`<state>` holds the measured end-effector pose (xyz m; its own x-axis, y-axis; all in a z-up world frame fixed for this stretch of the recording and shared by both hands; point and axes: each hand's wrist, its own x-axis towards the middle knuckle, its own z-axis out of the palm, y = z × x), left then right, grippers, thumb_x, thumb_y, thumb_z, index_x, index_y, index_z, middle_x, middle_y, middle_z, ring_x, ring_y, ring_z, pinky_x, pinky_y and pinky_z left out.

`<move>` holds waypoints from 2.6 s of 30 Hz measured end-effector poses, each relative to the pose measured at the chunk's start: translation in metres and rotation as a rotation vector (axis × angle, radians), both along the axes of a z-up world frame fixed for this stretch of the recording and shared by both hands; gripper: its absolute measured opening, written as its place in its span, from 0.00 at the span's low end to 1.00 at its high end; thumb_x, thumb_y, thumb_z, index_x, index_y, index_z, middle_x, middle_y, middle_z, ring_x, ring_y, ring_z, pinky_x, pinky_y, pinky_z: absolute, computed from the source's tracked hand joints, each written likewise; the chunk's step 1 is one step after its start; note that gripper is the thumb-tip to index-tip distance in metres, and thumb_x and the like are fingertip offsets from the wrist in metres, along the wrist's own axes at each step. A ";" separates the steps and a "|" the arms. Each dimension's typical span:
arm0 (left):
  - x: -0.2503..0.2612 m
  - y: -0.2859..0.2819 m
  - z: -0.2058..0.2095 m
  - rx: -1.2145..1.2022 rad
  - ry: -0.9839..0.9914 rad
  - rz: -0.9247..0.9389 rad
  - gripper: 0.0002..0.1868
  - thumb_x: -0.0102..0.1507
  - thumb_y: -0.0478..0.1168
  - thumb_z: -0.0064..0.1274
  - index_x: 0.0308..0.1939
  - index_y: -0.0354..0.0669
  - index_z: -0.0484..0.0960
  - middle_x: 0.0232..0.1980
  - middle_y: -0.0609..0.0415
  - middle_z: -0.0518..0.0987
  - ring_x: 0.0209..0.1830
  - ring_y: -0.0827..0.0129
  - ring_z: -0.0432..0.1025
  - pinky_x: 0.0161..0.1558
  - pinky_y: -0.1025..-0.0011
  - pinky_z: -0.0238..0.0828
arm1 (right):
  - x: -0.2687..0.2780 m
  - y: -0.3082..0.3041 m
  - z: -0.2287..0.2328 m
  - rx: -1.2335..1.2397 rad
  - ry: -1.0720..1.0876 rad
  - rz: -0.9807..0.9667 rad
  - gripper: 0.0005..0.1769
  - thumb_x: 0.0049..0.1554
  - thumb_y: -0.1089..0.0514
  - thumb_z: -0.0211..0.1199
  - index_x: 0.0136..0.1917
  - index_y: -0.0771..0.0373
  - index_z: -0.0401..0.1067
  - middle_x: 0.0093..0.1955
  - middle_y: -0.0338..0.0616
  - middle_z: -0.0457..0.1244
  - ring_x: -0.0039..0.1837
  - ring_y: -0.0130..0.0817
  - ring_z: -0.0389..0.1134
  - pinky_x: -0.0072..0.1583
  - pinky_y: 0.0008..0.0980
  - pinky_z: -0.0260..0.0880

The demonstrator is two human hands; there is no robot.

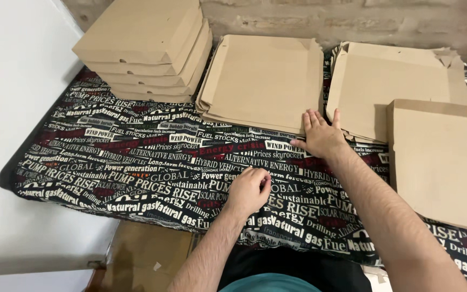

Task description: The person folds several cardboard pizza boxes by hand on a table, including folding in the sides and securing the flaps, then places the finished boxes onto a stack.

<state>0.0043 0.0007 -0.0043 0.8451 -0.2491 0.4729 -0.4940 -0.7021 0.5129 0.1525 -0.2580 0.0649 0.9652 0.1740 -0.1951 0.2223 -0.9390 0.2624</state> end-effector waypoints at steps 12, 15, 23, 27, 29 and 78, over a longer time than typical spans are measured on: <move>-0.003 -0.003 0.011 0.025 0.083 -0.040 0.02 0.68 0.41 0.62 0.44 0.54 0.86 0.39 0.61 0.86 0.45 0.66 0.82 0.45 0.64 0.84 | -0.176 -0.046 0.073 0.120 -0.102 0.216 0.40 0.63 0.26 0.63 0.81 0.45 0.71 0.75 0.39 0.70 0.80 0.42 0.70 0.80 0.51 0.67; -0.004 -0.001 0.021 0.072 0.177 -0.073 0.04 0.70 0.38 0.59 0.47 0.52 0.87 0.44 0.63 0.89 0.44 0.72 0.81 0.45 0.68 0.86 | -0.220 -0.105 0.069 0.181 0.009 0.032 0.51 0.60 0.21 0.64 0.86 0.48 0.61 0.85 0.38 0.60 0.85 0.43 0.62 0.85 0.53 0.62; -0.003 -0.003 0.018 0.108 0.199 -0.071 0.04 0.70 0.39 0.59 0.48 0.53 0.87 0.44 0.63 0.89 0.43 0.73 0.80 0.43 0.69 0.85 | -0.274 -0.250 -0.013 0.024 -0.017 -0.277 0.43 0.58 0.24 0.64 0.83 0.28 0.62 0.84 0.32 0.64 0.82 0.39 0.71 0.77 0.48 0.82; -0.001 -0.004 0.013 0.124 0.200 -0.062 0.05 0.70 0.38 0.60 0.48 0.53 0.87 0.44 0.63 0.89 0.43 0.73 0.81 0.44 0.69 0.85 | -0.282 -0.278 -0.041 0.031 -0.298 -0.058 0.26 0.61 0.42 0.67 0.72 0.36 0.75 0.65 0.28 0.73 0.63 0.39 0.80 0.65 0.43 0.86; -0.002 -0.004 0.015 0.134 0.202 -0.060 0.05 0.70 0.39 0.60 0.49 0.52 0.88 0.44 0.63 0.90 0.44 0.73 0.81 0.45 0.68 0.86 | -0.282 -0.289 -0.050 -0.016 -0.303 -0.114 0.20 0.64 0.41 0.63 0.69 0.32 0.76 0.65 0.24 0.74 0.65 0.36 0.81 0.67 0.41 0.84; 0.001 0.001 0.003 0.134 -0.127 0.067 0.04 0.70 0.44 0.62 0.49 0.58 0.86 0.48 0.65 0.76 0.53 0.65 0.79 0.48 0.68 0.83 | -0.122 0.008 -0.053 0.356 -0.585 0.572 0.11 0.70 0.44 0.61 0.47 0.44 0.78 0.46 0.33 0.71 0.54 0.33 0.76 0.54 0.35 0.74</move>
